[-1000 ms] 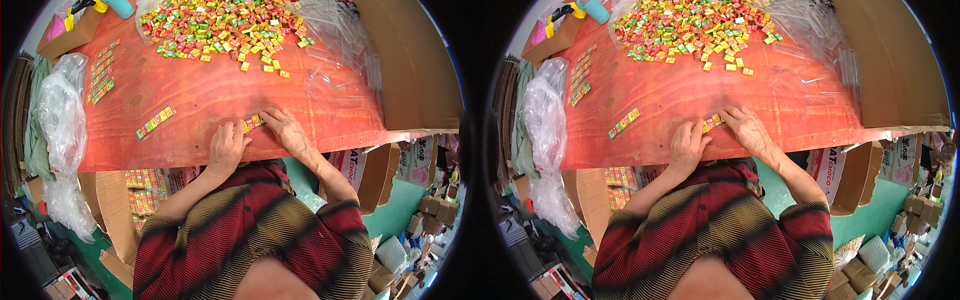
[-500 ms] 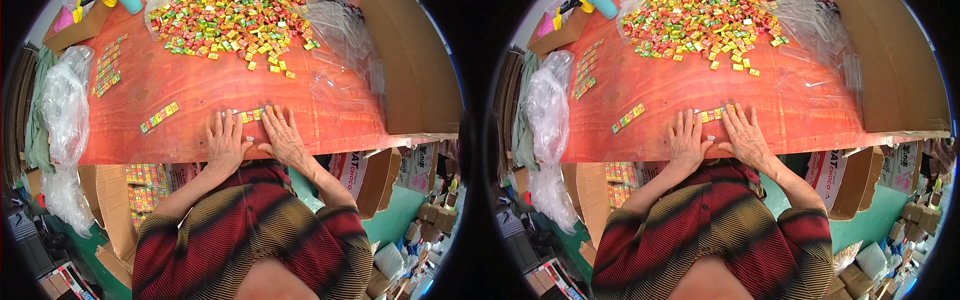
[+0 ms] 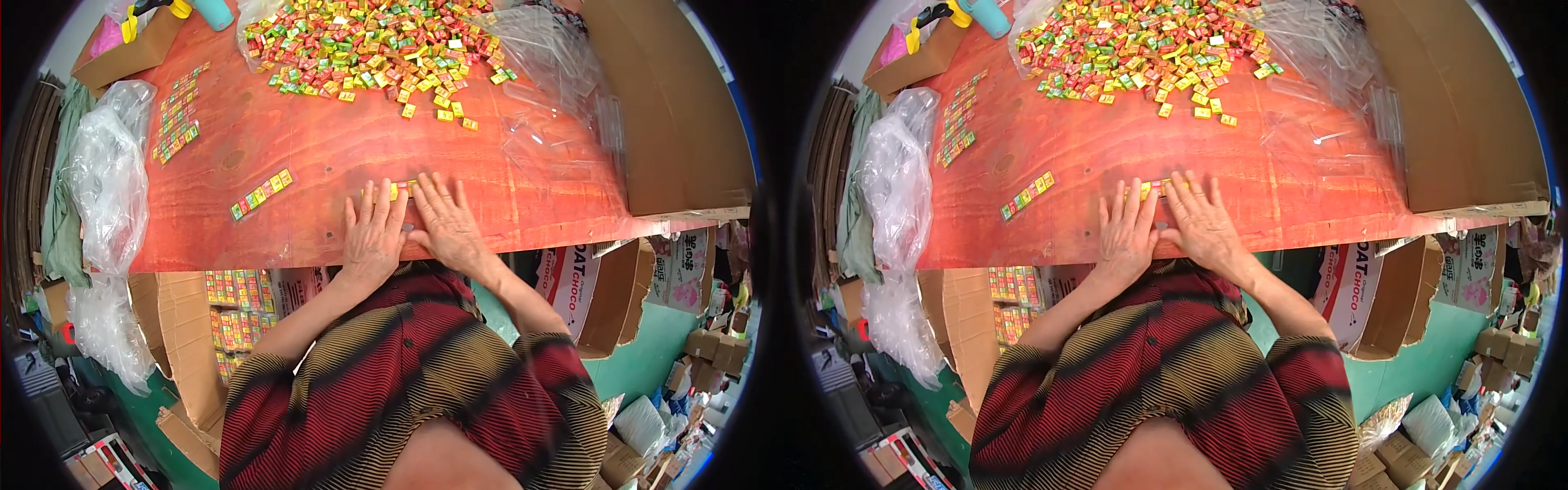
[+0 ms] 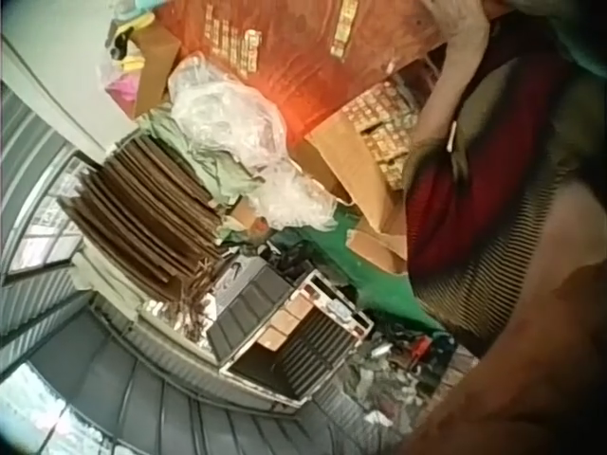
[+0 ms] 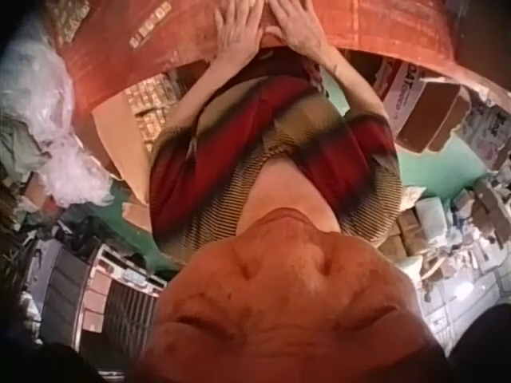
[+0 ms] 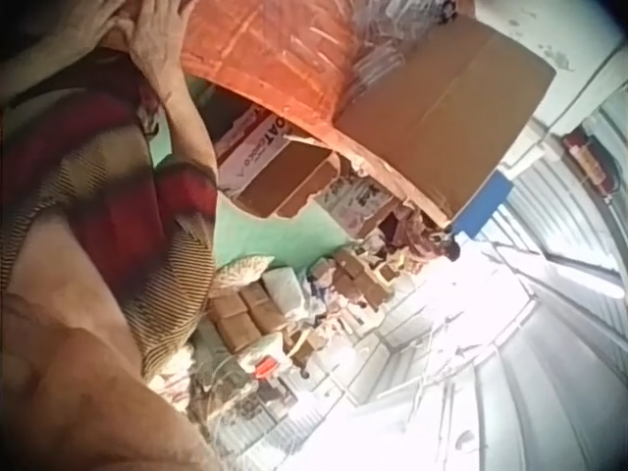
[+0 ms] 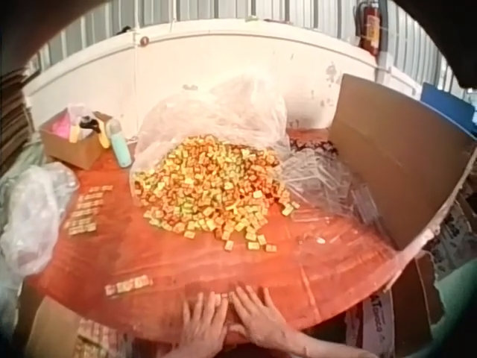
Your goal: Packaging small colorful oat chocolate snacks into clear plastic sleeves on a factory workbench.
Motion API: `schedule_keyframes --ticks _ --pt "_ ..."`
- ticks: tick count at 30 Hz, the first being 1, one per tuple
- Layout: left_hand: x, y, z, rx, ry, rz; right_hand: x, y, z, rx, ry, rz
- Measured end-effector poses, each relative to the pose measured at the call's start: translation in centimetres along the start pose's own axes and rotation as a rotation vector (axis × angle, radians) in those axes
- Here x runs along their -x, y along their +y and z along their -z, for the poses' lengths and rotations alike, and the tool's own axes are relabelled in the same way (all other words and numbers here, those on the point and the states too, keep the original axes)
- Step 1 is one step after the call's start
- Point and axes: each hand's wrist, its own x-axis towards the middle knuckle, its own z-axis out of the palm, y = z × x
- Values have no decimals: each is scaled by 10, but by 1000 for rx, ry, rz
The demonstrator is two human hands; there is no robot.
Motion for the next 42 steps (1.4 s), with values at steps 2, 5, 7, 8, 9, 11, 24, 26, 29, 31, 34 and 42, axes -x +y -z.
schedule_keyframes --ticks 2,5,7,8,9,11,24,26,29,31,34,42 --pt "1 -4 -3 -27 -15 14 -8 -6 -9 -105 87 56" --pt "8 -16 5 -10 -36 87 -16 -11 -13 -249 108 97" --pt "14 -23 7 -58 27 117 -25 -20 -18 -337 98 125" --pt "16 -25 8 -63 28 119 -31 -25 -21 -394 81 162" --pt "21 -28 9 -118 48 205 -36 -31 -25 -449 64 195" --pt "29 -36 13 -199 113 307 -44 -46 -29 -496 81 228" --pt "25 -130 40 -352 -36 447 4 70 17 175 543 -493" --pt "26 -144 48 -394 -66 444 17 95 12 356 597 -589" --pt "33 -166 45 -462 28 511 25 98 6 265 529 -547" --pt "33 -161 47 -507 104 518 22 82 -2 231 521 -486" --pt "27 -141 41 -523 239 455 9 62 -7 167 546 -306" --pt "-23 -6 17 -54 101 -89 -17 23 -5 -70 423 33"
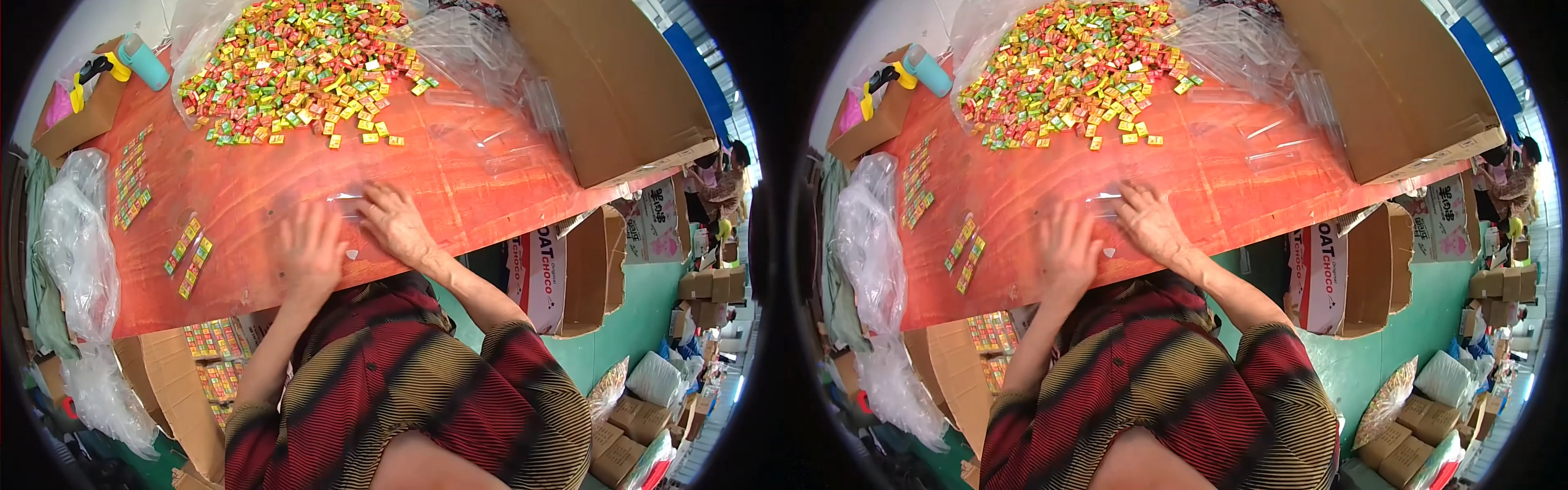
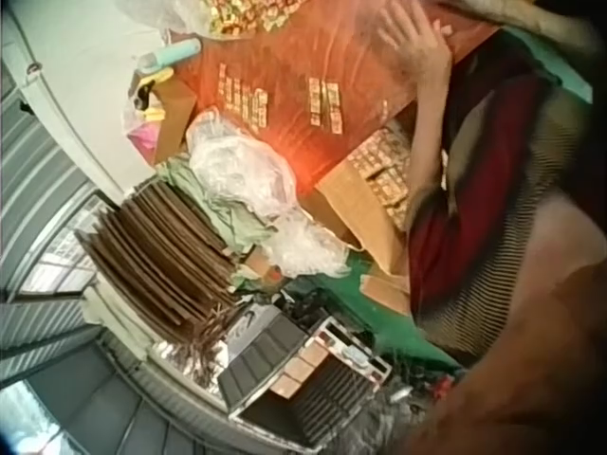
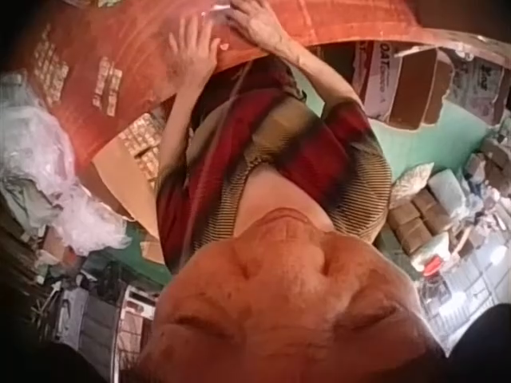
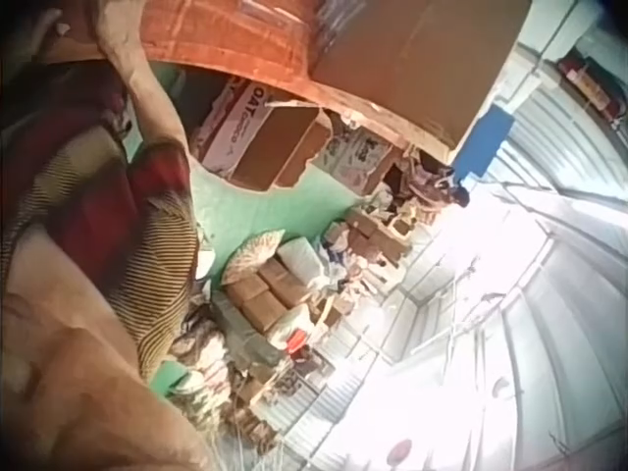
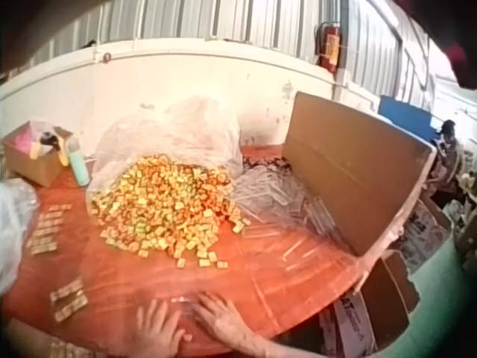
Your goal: Packaging small colorful oat chocolate snacks into clear plastic sleeves on a factory workbench.
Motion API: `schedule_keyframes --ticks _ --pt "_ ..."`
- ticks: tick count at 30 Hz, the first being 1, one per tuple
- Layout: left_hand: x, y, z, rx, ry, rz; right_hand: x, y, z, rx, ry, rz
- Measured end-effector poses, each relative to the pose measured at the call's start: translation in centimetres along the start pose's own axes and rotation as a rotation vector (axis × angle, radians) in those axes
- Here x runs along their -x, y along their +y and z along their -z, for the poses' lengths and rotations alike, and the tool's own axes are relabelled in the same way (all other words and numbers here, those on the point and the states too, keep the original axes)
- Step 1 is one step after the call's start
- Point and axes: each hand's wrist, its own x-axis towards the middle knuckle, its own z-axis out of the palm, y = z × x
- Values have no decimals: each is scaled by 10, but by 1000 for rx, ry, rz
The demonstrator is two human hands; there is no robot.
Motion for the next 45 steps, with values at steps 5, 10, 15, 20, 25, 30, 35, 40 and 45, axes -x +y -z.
schedule_keyframes --ticks 5,10,15,20,25,30,35,40,45 --pt "-15 8 -30 121 -78 -39 -4 54 34 355 229 -319" --pt "-12 5 -30 172 7 -23 13 111 40 576 157 -574" --pt "-1 1 -24 150 32 -22 6 104 44 548 169 -586" --pt "3 -2 -28 176 65 -41 11 130 38 662 109 -584" --pt "-5 -3 -24 254 75 -19 0 150 50 648 159 -540" --pt "-6 -4 -23 281 87 -24 -7 159 57 631 -23 -588" --pt "-5 -4 -23 268 86 -34 -10 155 60 644 93 -449" --pt "-2 -3 -20 253 78 -32 2 132 47 522 114 -348" --pt "7 -13 -18 267 73 -26 12 72 46 318 48 -210"
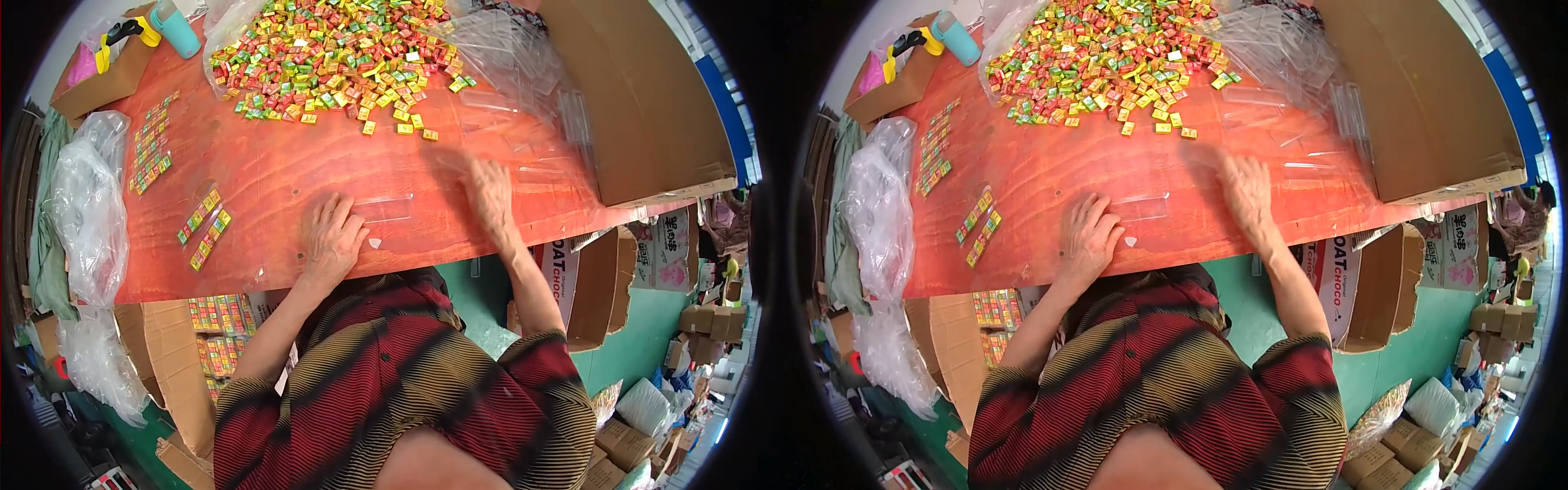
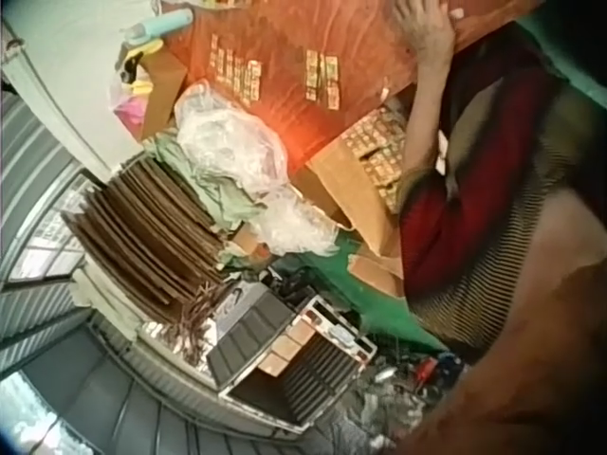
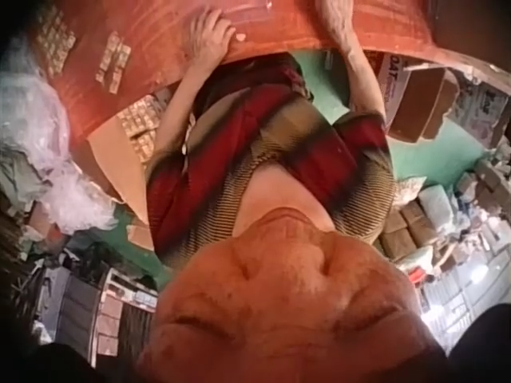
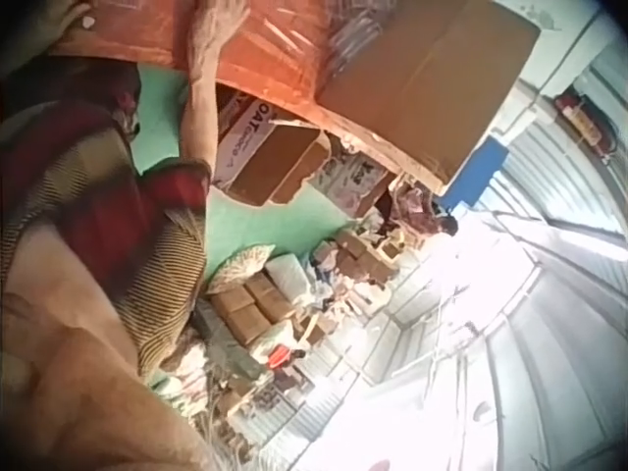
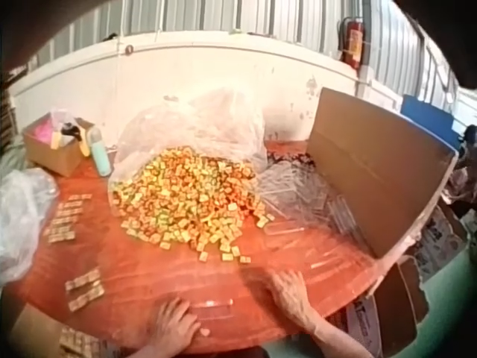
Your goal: Packaging small colorful oat chocolate snacks into clear plastic sleeves on a factory workbench.
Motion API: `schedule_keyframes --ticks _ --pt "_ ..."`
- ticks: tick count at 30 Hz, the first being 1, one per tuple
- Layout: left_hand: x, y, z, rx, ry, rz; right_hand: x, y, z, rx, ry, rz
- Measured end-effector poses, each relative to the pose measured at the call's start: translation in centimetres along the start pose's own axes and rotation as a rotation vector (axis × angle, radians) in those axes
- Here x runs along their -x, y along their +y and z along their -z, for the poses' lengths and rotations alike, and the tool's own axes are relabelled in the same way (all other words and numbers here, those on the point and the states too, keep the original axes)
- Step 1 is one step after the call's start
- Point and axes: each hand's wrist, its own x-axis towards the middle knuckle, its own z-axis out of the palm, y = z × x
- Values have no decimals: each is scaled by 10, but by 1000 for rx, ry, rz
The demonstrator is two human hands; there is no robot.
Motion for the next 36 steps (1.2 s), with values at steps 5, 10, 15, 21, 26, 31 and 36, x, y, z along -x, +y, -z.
schedule_keyframes --ticks 5,10,15,21,26,31,36 --pt "4 -4 7 -30 -18 26 29 -26 2 -46 -97 127" --pt "19 -10 16 -83 -48 108 33 -21 13 -141 -46 36" --pt "23 -13 18 -92 -48 112 26 57 17 306 34 -242" --pt "23 -13 20 -133 -83 128 31 55 5 219 -143 -369" --pt "20 -14 20 -153 -30 98 16 12 16 13 -21 -216" --pt "19 -11 16 -176 1 129 22 -23 5 -269 -22 61" --pt "18 -7 18 -120 -12 174 28 -55 5 -214 -233 187"
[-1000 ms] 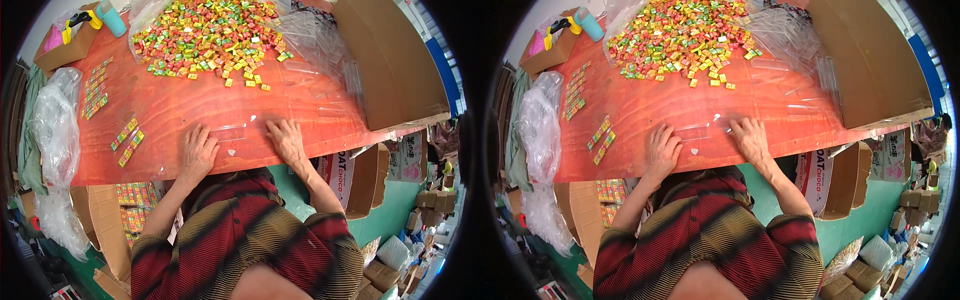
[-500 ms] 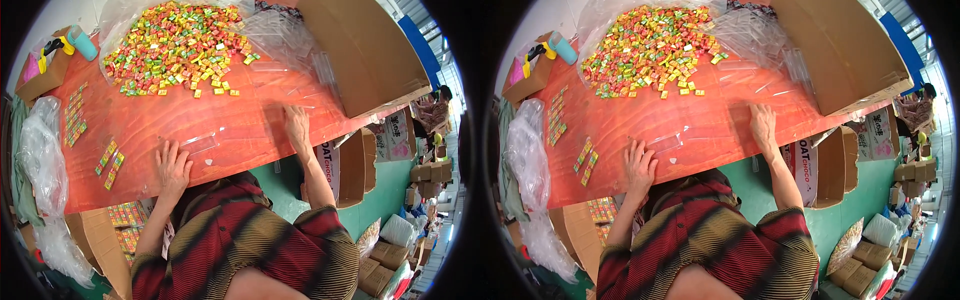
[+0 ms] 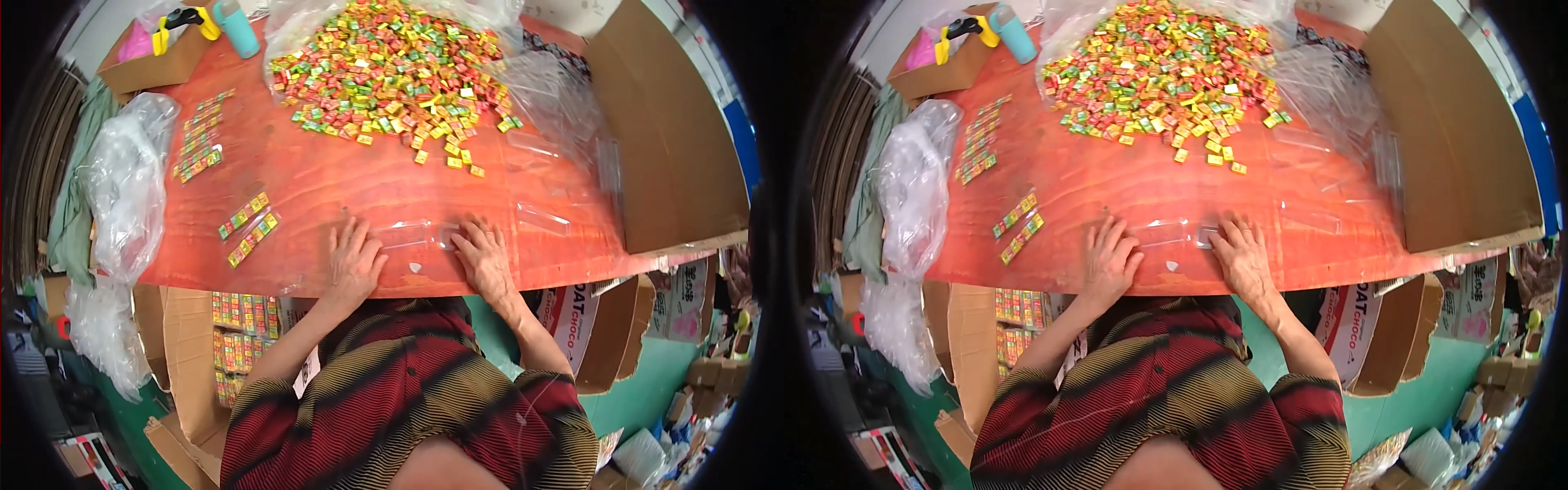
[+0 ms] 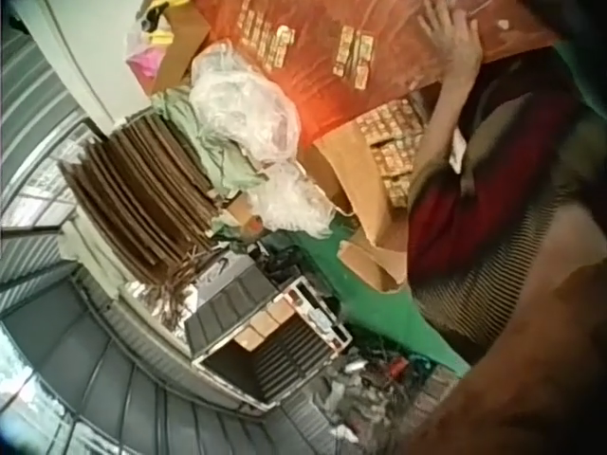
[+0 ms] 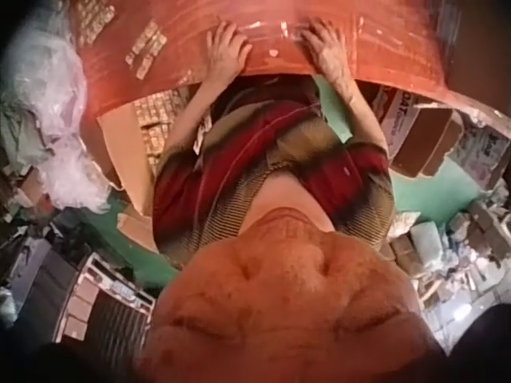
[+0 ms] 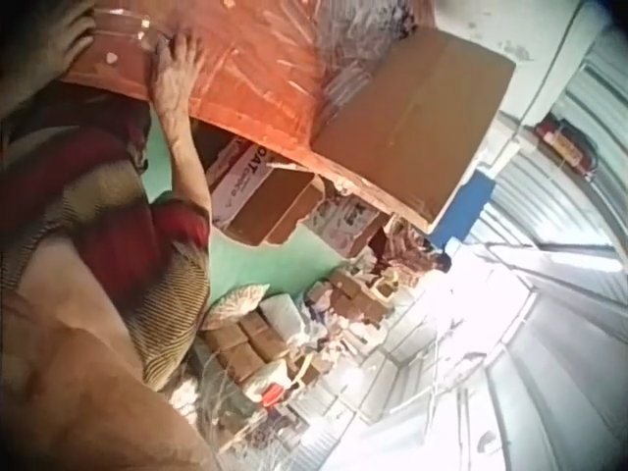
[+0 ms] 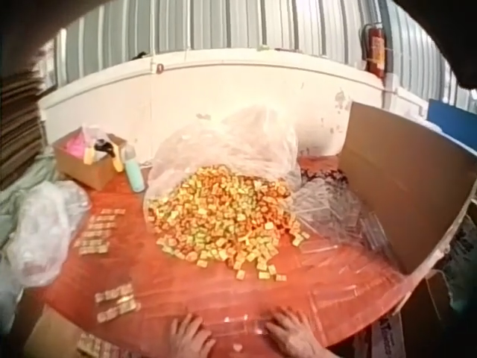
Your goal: Packaging small colorful oat chocolate snacks into clear plastic sleeves on a factory workbench.
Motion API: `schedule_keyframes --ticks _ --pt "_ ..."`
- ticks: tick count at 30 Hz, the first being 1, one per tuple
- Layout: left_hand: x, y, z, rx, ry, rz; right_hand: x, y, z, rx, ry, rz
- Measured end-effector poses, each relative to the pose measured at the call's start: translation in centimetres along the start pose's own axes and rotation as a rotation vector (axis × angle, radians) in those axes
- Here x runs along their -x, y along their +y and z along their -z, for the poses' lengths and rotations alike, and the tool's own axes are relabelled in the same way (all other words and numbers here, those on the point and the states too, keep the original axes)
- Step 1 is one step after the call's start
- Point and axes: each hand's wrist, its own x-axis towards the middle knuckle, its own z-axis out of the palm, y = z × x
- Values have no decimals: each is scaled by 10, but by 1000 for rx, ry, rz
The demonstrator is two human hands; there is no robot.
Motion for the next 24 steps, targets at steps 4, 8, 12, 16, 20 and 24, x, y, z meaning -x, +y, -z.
schedule_keyframes --ticks 4,8,12,16,20,24 --pt "-25 -17 8 87 17 116 -21 -1 23 -97 -100 -26" --pt "-98 -83 -7 -142 358 238 -66 0 22 -207 -96 8" --pt "-152 -127 -6 -104 247 418 -133 -9 -14 -116 82 125" --pt "-155 -123 -28 -62 122 310 -187 -19 -48 1 56 112" --pt "-133 -88 -49 20 167 204 -196 -12 -73 97 110 159" --pt "-128 -47 -46 281 121 155 -164 3 -53 126 165 137"
